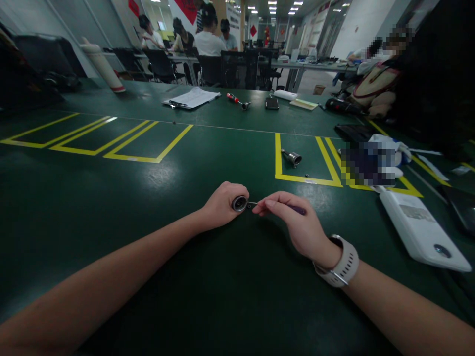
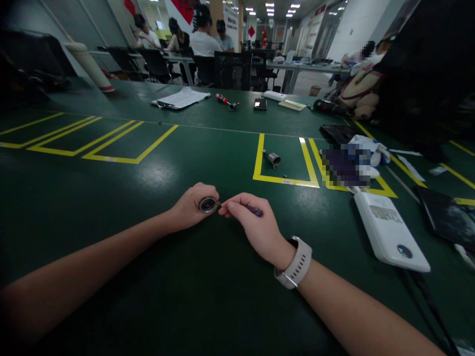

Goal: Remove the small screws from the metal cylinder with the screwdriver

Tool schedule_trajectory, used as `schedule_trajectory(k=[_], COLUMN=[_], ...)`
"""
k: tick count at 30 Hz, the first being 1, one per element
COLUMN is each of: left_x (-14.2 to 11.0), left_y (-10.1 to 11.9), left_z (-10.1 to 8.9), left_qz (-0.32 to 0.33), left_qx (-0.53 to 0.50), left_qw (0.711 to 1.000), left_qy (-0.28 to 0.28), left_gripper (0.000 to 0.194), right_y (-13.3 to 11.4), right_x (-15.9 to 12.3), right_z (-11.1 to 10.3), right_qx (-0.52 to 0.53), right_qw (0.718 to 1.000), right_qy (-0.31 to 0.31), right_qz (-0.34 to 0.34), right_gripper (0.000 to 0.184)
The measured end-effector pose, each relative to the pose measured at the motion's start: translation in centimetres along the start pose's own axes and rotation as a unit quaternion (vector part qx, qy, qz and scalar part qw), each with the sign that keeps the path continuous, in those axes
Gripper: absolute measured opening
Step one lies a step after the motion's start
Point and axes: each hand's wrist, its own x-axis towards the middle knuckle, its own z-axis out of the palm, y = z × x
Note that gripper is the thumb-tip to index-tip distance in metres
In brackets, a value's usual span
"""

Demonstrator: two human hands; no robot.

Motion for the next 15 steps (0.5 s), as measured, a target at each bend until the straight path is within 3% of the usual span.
schedule_trajectory(k=[3,9,15], left_x=[0.1,0.2,0.1], left_y=[0.1,0.3,0.1], left_z=[-0.1,-0.1,-0.1], left_qz=[0.008,0.010,0.010], left_qx=[0.019,0.024,0.016], left_qw=[1.000,1.000,1.000], left_qy=[-0.007,-0.013,-0.008], left_gripper=[0.004,0.006,0.005], right_y=[-0.1,0.6,0.8], right_x=[-0.1,0.7,1.2], right_z=[0.1,-0.6,-1.0], right_qx=[-0.077,0.122,0.167], right_qw=[0.997,0.991,0.979], right_qy=[-0.006,-0.010,-0.014], right_qz=[-0.029,0.061,0.115], right_gripper=[0.016,0.014,0.015])
